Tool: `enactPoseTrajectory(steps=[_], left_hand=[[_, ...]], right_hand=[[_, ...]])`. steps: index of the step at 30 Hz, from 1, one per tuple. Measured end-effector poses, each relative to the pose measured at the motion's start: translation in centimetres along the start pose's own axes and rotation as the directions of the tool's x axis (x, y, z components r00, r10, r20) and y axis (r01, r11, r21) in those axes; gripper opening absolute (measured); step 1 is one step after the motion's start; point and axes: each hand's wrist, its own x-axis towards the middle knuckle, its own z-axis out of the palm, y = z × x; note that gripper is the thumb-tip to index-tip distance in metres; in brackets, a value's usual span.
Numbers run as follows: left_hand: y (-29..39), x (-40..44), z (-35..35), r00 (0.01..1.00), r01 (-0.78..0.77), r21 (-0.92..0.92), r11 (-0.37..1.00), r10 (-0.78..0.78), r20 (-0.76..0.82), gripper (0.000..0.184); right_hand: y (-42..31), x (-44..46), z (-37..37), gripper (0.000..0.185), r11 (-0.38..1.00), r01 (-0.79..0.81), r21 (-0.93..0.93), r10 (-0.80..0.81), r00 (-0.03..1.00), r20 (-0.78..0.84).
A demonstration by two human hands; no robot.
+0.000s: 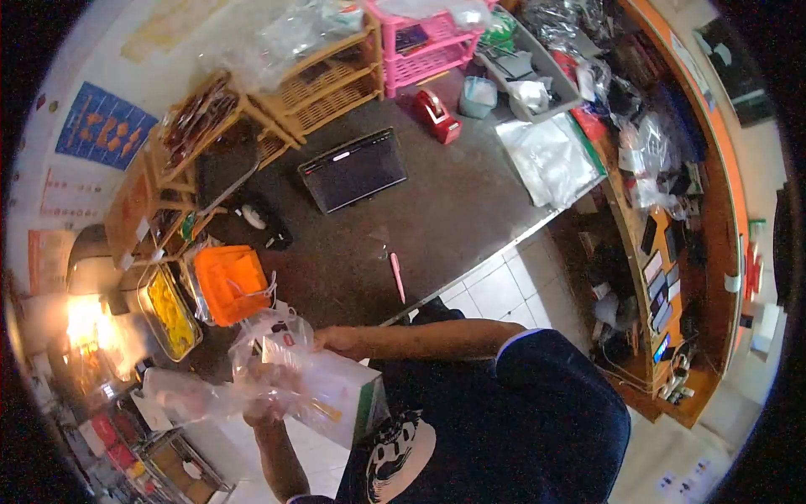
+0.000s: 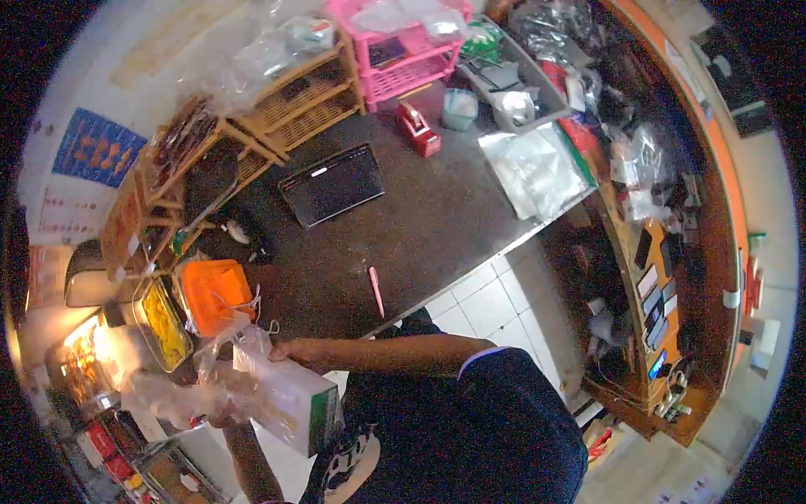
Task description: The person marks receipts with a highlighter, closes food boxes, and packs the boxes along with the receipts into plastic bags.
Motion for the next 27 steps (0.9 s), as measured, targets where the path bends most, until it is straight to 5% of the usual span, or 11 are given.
enactPoseTrajectory(steps=[3, 7, 9, 11, 13, 14, 18, 20, 22, 25, 27], left_hand=[[-1.6, 0.6, 0.3, 0.995, 0.055, -0.191, 0.98, -0.071, -0.077, 0.021], [-4.2, 2.5, 2.0, 0.97, 0.026, -0.552, 0.834, -0.154, -0.187, 0.021], [-7.1, 5.4, 3.7, 0.974, -0.086, -0.82, 0.567, -0.126, -0.189, 0.021], [-11.7, 9.4, 6.6, 0.993, -0.11, -0.992, 0.055, 0.052, -0.107, 0.021], [-15.7, 12.7, 11.2, 0.916, -0.178, -0.63, 0.756, -0.107, -0.387, 0.024], [-16.7, 14.5, 13.9, 0.837, 0.04, 0.102, 0.994, 0.022, -0.547, 0.033], [-17.1, 19.1, 22.7, 0.765, 0.351, 0.402, 0.846, -0.011, -0.644, 0.045], [-16.2, 19.8, 24.9, 0.789, 0.352, 0.353, 0.867, -0.073, -0.61, 0.046], [-15.8, 19.5, 25.8, 0.798, 0.353, 0.323, 0.878, -0.103, -0.594, 0.048], [-15.4, 19.0, 25.8, 0.807, 0.346, 0.306, 0.887, -0.114, -0.58, 0.049], [-15.1, 18.8, 25.7, 0.814, 0.338, 0.306, 0.89, -0.113, -0.57, 0.051]], right_hand=[[-2.6, -1.9, 2.2, 0.052, 0.992, 0.018, 0.123, -0.009, 0.997, -0.07], [-11.0, -5.6, 7.5, 0.088, 0.728, 0.423, -0.539, -0.404, 0.901, 0.161], [-13.7, -7.6, 7.9, 0.101, -0.101, 0.383, -0.918, -0.557, 0.743, 0.371], [-12.1, -7.3, 3.6, 0.109, -0.166, 0.254, -0.953, -0.573, 0.761, 0.303], [-10.3, -6.7, -2.5, 0.115, -0.351, 0.112, -0.93, -0.619, 0.717, 0.32], [-9.7, -7.5, -5.0, 0.111, -0.272, 0.095, -0.958, -0.622, 0.742, 0.25], [-12.5, -13.5, -7.7, 0.062, -0.067, -0.172, -0.983, -0.587, 0.803, -0.101], [-15.7, -17.6, -9.7, 0.059, -0.421, -0.252, -0.871, -0.422, 0.905, -0.058], [-25.0, -23.5, -5.4, 0.04, -0.263, -0.489, -0.832, -0.683, 0.703, -0.197], [-40.5, -33.5, -7.1, 0.022, 0.07, -0.825, -0.561, -0.984, -0.149, 0.096], [-50.2, -41.4, -11.8, 0.024, -0.066, -0.871, -0.487, -0.863, -0.196, 0.466]])
